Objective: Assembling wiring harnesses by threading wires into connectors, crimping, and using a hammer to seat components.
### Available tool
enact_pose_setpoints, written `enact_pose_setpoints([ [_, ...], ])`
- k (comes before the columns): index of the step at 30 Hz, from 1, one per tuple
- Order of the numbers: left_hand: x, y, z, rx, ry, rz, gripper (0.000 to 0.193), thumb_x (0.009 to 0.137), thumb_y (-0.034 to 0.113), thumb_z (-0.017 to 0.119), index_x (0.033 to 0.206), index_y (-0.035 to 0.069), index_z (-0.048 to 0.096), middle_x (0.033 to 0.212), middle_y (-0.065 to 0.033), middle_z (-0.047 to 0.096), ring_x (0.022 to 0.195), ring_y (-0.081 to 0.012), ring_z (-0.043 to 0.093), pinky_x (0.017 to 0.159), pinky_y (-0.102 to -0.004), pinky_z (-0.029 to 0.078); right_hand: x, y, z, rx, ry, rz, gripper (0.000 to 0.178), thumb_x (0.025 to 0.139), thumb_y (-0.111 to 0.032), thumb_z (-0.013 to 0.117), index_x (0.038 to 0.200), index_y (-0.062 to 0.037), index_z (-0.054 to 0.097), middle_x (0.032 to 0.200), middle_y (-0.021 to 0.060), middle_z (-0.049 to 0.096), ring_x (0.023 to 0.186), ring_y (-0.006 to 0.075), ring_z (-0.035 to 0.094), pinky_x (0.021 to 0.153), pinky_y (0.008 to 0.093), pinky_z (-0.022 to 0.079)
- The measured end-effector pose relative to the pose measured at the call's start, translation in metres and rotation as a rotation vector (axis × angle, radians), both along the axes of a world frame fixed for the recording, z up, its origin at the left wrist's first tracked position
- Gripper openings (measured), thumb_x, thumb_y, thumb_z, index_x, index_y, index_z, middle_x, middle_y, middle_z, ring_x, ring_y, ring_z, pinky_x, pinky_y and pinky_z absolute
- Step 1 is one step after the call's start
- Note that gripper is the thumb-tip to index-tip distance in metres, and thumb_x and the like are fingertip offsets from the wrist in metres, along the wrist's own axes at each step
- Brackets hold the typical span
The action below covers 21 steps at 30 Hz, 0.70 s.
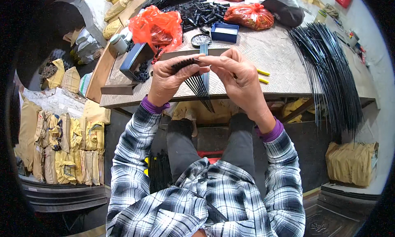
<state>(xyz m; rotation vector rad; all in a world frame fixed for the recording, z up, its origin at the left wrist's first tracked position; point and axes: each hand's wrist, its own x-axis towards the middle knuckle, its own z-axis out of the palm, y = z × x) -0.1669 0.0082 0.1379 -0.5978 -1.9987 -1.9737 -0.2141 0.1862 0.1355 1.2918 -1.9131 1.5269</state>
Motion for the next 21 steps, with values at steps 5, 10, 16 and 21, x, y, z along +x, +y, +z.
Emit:
enact_pose_setpoints([
  [5, 0.000, -0.003, 0.003, -0.108, 0.028, -0.009, 0.024, 0.083, 0.004, 0.059, 0.105, -0.004, 0.059, 0.092, -0.0117, 0.065, 0.086, -0.0156, 0.063, 0.077, -0.0249, 0.051, -0.003, 0.011, 0.011, 0.160, 0.484, -0.277, 0.038, 0.070, 0.004, 0.062, 0.104, -0.0111, 0.066, 0.072, 0.0026, 0.047, 0.056, 0.0073, 0.044, 0.046, 0.0207, 0.036],
  [10, -0.005, -0.011, 0.001, -0.341, 0.208, 0.014, 0.020, 0.081, 0.004, 0.062, 0.100, -0.002, 0.062, 0.092, -0.0075, 0.066, 0.083, -0.0117, 0.062, 0.074, -0.0243, 0.049, -0.015, 0.010, 0.032, 0.238, 0.638, -0.113, 0.029, 0.070, 0.000, 0.063, 0.098, -0.0096, 0.065, 0.073, 0.0050, 0.049, 0.054, 0.0132, 0.048, 0.045, 0.0255, 0.039],
  [16, -0.013, -0.018, -0.006, -0.438, 0.354, 0.039, 0.029, 0.080, 0.020, 0.064, 0.104, 0.006, 0.062, 0.090, -0.0103, 0.066, 0.080, -0.0177, 0.066, 0.068, -0.0265, 0.051, -0.010, 0.007, 0.041, 0.271, 0.400, 0.000, 0.011, 0.076, -0.003, 0.062, 0.086, -0.0028, 0.058, 0.076, 0.0098, 0.055, 0.062, 0.0206, 0.056, 0.051, 0.0288, 0.044],
  [21, -0.014, -0.018, -0.006, -0.523, 0.443, 0.052, 0.032, 0.076, 0.020, 0.067, 0.103, 0.006, 0.062, 0.094, -0.0124, 0.065, 0.083, -0.0239, 0.065, 0.071, -0.0295, 0.052, -0.012, 0.009, 0.040, 0.310, 0.601, -0.047, 0.012, 0.077, -0.009, 0.062, 0.088, -0.0064, 0.058, 0.078, 0.0051, 0.053, 0.060, 0.0187, 0.057, 0.049, 0.0294, 0.045],
])
